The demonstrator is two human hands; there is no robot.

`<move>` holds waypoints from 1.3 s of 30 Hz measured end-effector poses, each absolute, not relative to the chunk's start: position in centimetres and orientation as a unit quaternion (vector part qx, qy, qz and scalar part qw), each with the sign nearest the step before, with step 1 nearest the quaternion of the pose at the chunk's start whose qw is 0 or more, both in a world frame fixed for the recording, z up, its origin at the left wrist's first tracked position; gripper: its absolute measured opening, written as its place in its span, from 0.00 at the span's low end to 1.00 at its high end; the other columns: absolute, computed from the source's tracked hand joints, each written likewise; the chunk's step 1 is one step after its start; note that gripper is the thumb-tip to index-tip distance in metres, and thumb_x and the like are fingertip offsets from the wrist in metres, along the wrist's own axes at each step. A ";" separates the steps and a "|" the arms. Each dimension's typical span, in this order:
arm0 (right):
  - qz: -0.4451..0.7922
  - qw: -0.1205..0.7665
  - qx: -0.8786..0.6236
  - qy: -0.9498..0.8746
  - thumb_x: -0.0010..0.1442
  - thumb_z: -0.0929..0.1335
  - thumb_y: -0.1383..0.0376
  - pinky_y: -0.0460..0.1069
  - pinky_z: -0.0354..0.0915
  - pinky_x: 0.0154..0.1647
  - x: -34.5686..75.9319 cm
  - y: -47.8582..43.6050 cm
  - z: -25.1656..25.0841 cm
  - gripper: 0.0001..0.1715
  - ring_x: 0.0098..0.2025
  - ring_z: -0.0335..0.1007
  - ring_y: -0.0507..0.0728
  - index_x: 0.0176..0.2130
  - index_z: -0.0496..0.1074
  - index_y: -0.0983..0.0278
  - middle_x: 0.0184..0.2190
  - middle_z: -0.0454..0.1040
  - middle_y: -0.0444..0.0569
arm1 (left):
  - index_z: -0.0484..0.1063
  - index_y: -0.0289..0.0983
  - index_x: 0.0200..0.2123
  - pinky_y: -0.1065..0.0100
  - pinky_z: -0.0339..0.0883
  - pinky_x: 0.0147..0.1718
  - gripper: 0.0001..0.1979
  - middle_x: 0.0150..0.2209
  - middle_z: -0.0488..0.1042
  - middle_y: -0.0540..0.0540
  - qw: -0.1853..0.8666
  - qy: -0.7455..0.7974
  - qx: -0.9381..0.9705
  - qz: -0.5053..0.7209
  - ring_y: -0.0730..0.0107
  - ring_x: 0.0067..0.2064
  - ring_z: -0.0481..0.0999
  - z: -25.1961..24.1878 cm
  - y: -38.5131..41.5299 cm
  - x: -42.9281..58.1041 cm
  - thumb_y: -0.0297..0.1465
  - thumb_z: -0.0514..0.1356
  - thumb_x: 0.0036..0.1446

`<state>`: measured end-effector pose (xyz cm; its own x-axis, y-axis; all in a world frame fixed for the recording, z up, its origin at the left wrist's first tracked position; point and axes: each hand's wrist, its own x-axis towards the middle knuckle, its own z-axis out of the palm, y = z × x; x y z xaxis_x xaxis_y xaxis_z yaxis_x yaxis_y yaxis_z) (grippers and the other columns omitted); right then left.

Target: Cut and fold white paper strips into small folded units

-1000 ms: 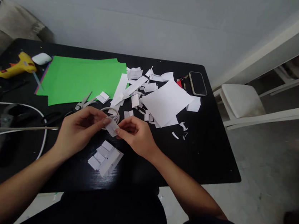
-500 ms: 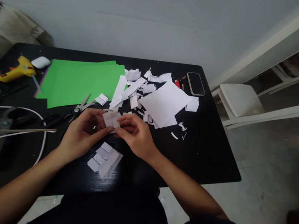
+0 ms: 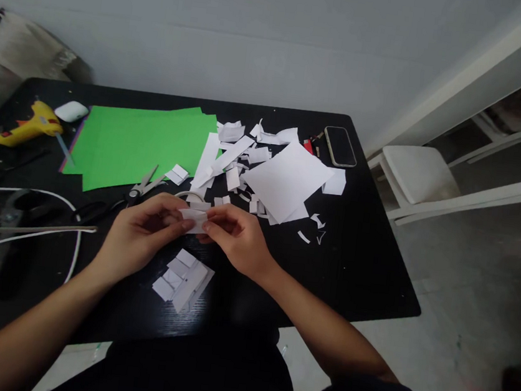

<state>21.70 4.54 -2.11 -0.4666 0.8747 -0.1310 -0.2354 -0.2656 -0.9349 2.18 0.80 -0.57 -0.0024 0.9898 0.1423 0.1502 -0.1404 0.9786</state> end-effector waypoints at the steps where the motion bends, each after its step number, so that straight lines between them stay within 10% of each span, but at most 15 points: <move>1: 0.714 0.392 -0.344 -0.468 0.57 0.79 0.62 0.52 0.83 0.41 21.7 4.5 -2.0 0.09 0.37 0.82 0.55 0.38 0.80 0.60 0.35 0.81 0.44 | 0.80 0.39 0.39 0.71 0.74 0.33 0.04 0.36 0.77 0.49 0.415 0.499 0.578 0.495 0.74 0.34 0.77 -0.5 0.8 2.1 0.28 0.69 0.59; 39: 0.665 0.400 -0.381 -0.502 0.55 0.76 0.67 0.55 0.80 0.45 22.1 4.5 -1.2 0.07 0.37 0.82 0.56 0.35 0.85 0.55 0.33 0.85 0.43 | 0.80 0.39 0.37 0.71 0.69 0.28 0.04 0.30 0.80 0.49 0.470 0.506 0.544 0.477 0.72 0.28 0.77 -0.3 0.5 2.4 0.28 0.63 0.61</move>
<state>22.08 4.51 -1.21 -0.3883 0.9155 -0.1053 -0.1496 -0.1754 -0.9731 2.43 0.55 -0.34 0.0337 0.9985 0.0432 0.1027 -0.0465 0.9936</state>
